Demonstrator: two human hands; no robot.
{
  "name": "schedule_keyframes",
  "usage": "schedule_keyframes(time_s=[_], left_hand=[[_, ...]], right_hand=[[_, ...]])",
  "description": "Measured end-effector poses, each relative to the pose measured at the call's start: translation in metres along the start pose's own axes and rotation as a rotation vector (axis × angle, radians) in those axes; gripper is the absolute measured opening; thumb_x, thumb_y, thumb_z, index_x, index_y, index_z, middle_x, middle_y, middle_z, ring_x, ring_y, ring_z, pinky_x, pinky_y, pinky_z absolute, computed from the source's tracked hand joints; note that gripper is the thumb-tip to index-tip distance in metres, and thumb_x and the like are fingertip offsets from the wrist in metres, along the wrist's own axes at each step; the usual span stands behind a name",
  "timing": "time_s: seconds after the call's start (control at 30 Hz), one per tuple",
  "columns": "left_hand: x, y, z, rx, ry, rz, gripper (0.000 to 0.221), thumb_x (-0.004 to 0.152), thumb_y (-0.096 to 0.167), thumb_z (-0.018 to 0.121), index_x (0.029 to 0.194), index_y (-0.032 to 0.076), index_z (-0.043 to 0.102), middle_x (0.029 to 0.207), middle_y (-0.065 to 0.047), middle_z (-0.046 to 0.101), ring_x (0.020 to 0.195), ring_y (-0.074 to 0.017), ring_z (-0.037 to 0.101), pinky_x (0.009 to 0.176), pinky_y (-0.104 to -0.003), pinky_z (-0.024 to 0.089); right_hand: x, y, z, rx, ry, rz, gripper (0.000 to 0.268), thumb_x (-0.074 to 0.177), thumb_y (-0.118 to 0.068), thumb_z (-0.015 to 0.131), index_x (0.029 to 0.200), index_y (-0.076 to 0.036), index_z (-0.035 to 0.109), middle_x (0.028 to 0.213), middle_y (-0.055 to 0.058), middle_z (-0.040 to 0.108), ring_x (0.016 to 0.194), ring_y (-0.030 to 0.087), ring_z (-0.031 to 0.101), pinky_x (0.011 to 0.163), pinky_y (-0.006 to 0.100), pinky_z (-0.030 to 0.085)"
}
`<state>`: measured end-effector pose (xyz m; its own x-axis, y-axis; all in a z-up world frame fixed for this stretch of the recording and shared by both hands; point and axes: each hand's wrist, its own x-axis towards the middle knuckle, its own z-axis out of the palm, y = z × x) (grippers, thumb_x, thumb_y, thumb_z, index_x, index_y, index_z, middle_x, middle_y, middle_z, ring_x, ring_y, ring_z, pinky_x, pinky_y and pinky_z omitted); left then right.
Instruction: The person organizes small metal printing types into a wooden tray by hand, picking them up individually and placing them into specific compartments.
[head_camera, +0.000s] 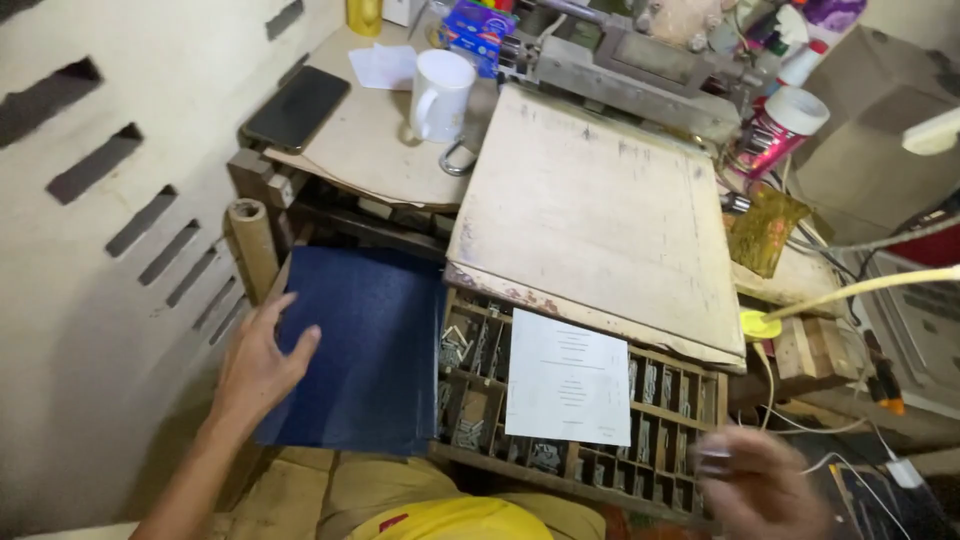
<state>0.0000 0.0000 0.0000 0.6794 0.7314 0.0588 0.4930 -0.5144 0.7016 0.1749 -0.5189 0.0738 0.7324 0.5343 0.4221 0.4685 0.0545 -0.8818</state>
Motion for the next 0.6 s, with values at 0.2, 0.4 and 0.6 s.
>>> schedule_keyframes(time_s=[0.2,0.4,0.6], left_hand=[[-0.052,-0.038,0.021,0.168,-0.158,-0.537,0.111,0.074,0.065,0.074,0.160,0.015,0.025,0.156,-0.025,0.036,0.138,-0.0484,0.049,0.110,-0.063,0.045],[-0.065,-0.056,0.031,-0.044,-0.140,-0.586,0.111,0.066,0.056,0.086,0.158,0.021,0.035,0.138,-0.009,0.060,0.131,-0.0268,0.058,0.110,-0.047,0.047],[-0.091,-0.002,-0.003,-0.944,-0.310,-0.884,0.062,0.086,0.015,0.069,0.143,-0.007,0.062,0.128,-0.034,0.074,0.109,-0.0466,0.070,0.100,-0.051,0.054]], right_hand=[[0.050,0.079,0.152,0.001,-0.271,0.979,0.031,0.092,-0.019,0.073,0.121,-0.007,0.073,0.118,0.009,0.075,0.104,0.021,0.069,0.092,0.034,0.054],[0.155,0.329,0.231,1.165,0.513,0.901,0.030,0.087,0.017,0.036,0.078,-0.004,0.054,0.079,0.012,0.056,0.077,0.026,0.055,0.091,0.047,0.056],[0.141,0.187,0.230,0.084,0.170,0.693,0.044,0.091,-0.031,0.073,0.124,-0.003,0.072,0.110,0.009,0.075,0.096,0.017,0.068,0.074,0.031,0.058]])
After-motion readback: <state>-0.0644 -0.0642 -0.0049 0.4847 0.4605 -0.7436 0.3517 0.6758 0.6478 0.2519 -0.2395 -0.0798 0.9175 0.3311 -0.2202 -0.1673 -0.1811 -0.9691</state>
